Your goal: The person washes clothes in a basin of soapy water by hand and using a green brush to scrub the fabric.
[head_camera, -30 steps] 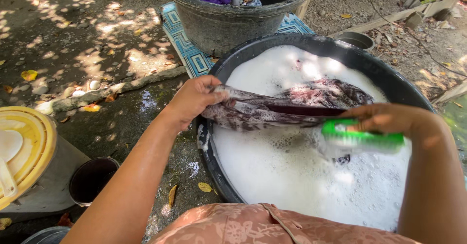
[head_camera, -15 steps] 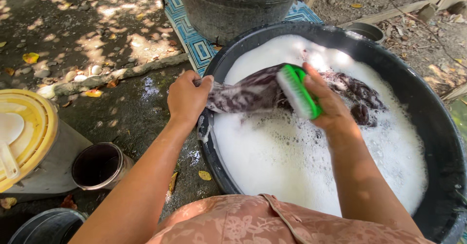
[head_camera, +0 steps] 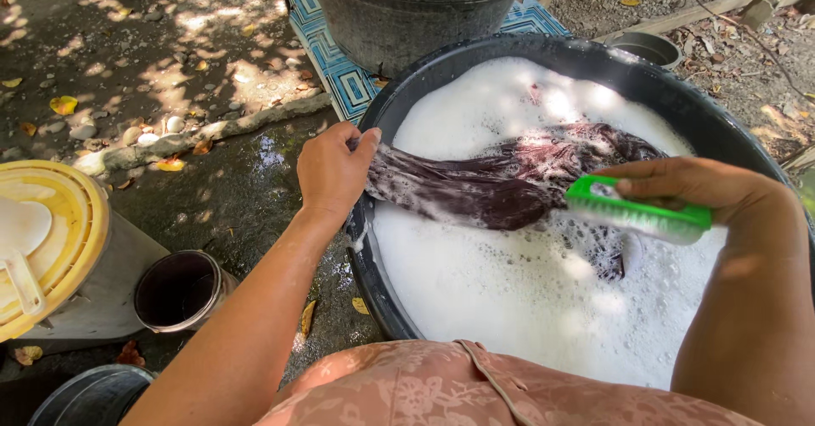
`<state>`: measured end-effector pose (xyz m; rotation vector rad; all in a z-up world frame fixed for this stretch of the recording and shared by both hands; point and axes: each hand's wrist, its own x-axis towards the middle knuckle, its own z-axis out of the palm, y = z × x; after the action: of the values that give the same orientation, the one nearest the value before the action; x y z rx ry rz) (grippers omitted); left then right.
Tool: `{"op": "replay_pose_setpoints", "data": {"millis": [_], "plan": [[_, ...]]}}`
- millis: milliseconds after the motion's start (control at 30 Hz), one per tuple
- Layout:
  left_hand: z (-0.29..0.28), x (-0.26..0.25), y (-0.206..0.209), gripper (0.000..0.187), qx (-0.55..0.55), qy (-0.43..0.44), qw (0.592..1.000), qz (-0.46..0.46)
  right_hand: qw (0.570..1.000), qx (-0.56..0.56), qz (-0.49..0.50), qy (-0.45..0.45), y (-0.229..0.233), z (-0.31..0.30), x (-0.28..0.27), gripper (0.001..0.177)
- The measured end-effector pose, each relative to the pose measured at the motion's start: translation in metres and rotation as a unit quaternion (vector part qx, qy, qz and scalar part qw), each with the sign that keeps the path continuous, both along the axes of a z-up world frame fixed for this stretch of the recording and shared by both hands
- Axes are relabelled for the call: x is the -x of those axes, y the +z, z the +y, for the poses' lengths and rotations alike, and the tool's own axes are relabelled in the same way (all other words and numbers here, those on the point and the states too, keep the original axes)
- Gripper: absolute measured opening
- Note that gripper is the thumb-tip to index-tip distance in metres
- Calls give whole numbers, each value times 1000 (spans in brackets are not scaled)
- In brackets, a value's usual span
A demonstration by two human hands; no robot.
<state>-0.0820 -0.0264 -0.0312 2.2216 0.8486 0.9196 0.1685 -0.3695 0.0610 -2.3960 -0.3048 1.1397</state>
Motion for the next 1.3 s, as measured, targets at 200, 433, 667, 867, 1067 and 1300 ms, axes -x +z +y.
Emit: {"op": "replay_pose_setpoints", "data": {"millis": [200, 433, 667, 867, 1067, 1300], "plan": [[5, -3, -6, 36, 2, 7, 1000, -1, 945, -74, -319, 5, -71, 55, -5, 62], [2, -2, 1, 46, 51, 36, 997, 38, 899, -42, -435, 18, -111, 71, 42, 48], [2, -2, -2, 47, 49, 26, 998, 6, 729, -317, -572, 202, -124, 189, 161, 70], [8, -5, -14, 43, 61, 35, 997, -25, 885, 58, -436, 150, -103, 120, 81, 55], [11, -6, -12, 41, 64, 37, 997, -22, 911, -17, -410, -46, -94, 102, 45, 52], [8, -3, -4, 43, 83, 34, 996, 10, 818, -105, -482, 294, -125, 184, 141, 69]]}}
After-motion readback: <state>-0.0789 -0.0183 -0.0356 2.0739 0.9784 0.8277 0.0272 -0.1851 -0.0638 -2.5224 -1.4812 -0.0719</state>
